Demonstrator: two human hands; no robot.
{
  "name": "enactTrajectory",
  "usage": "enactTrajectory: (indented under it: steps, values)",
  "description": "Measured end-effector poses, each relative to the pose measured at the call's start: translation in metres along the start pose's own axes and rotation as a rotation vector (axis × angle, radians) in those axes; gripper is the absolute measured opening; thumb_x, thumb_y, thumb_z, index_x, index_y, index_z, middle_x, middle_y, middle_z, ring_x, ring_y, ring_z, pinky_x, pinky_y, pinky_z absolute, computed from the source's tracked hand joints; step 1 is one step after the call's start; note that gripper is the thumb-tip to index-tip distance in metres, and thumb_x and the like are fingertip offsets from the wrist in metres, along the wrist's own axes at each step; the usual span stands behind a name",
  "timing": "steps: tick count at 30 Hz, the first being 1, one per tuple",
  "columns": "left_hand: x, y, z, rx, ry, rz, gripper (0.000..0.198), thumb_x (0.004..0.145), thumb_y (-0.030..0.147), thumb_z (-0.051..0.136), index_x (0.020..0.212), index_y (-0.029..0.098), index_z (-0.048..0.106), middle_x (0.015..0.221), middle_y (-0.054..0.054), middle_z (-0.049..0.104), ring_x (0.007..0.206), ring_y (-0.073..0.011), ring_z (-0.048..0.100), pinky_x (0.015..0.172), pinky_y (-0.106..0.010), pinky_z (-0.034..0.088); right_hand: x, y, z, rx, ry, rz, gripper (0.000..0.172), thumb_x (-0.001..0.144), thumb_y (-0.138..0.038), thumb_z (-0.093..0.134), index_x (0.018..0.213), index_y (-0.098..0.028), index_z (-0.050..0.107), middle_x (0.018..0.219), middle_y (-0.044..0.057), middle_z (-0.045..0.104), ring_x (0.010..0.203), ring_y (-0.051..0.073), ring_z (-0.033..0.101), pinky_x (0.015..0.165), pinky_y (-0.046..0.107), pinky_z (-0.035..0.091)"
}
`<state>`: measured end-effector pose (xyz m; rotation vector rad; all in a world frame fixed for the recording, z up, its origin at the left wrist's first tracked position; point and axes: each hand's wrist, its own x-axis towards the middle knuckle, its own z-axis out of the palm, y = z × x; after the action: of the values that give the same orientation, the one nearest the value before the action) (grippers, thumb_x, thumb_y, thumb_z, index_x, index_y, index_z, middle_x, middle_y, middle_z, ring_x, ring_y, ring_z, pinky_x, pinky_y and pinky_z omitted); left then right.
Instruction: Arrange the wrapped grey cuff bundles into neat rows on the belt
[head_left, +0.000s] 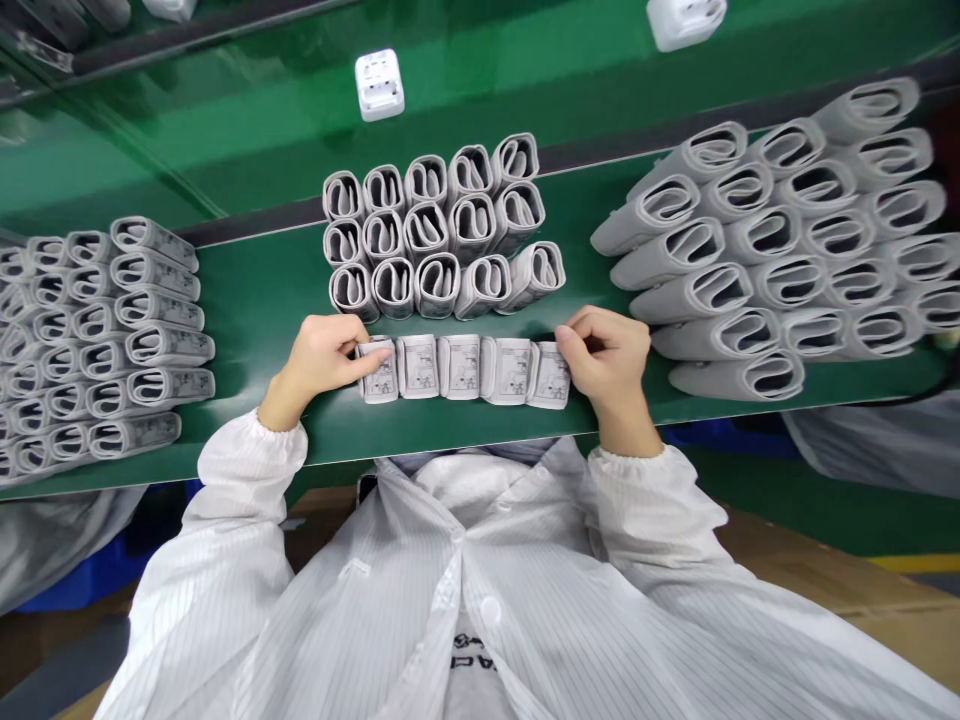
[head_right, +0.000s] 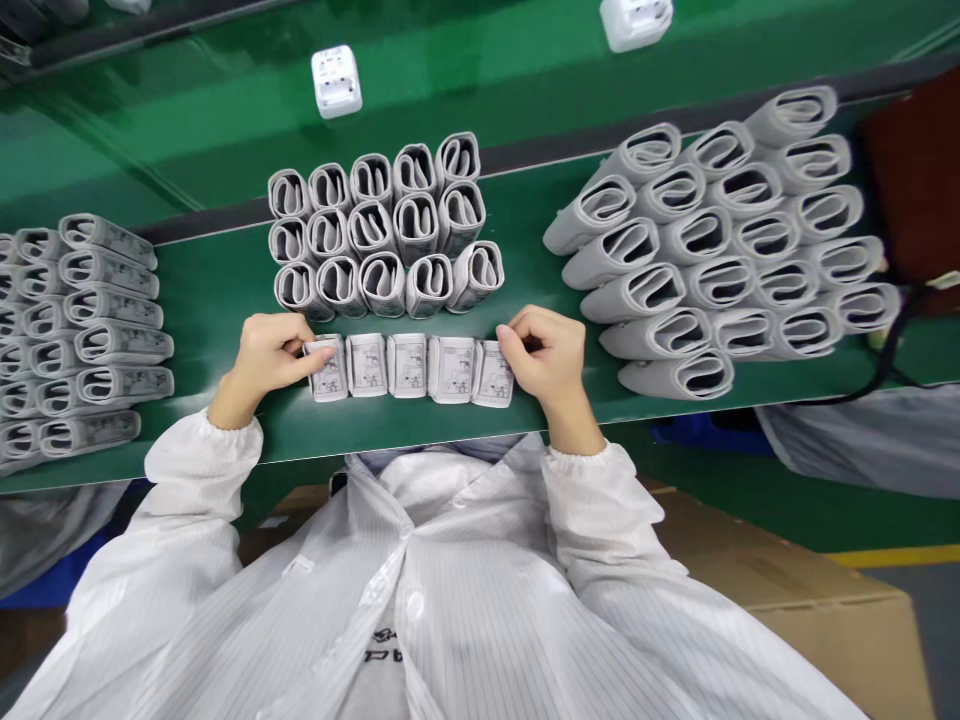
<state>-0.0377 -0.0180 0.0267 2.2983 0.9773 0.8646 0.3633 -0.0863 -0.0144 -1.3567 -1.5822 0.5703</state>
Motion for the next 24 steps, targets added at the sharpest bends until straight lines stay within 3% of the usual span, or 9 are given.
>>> enactTrajectory:
  steps: [10,16,24]
  values:
    - [-0.0008,-0.0028,-0.0004,0.022,0.017,0.037,0.054,0.098,0.050,0.084,0.065,0.023,0.051,0.054,0.009,0.034,0.049,-0.0086,0.032,0.054,-0.029,0.025,-0.0006,0.0018,0.0016,0.022,0.025,-0.044,0.061,0.106,-0.056,0.076,0.061,-0.027,0.047,0.061,0.001,0.057,0.053,0.018,0.048,0.055,0.039,0.039]
    - [-0.0009,-0.0033,-0.0005,0.052,0.017,0.063,0.054,0.099,0.050,0.083,0.065,0.023,0.050,0.053,0.009,0.033,0.048,-0.0089,0.030,0.053,-0.030,0.025,-0.0014,0.0018,0.0002,-0.010,0.048,0.005,0.063,0.105,-0.061,0.075,0.061,-0.028,0.044,0.062,0.002,0.057,0.055,0.019,0.047,0.056,0.040,0.040]
    - [0.0009,-0.0025,0.0009,0.055,0.066,0.194,0.051,0.104,0.042,0.080,0.068,0.022,0.051,0.054,0.010,0.037,0.047,-0.0079,0.032,0.052,-0.028,0.025,-0.0015,0.0027,0.0002,0.012,0.055,-0.047,0.056,0.107,-0.051,0.075,0.064,-0.028,0.048,0.064,0.001,0.058,0.054,0.019,0.047,0.056,0.039,0.040]
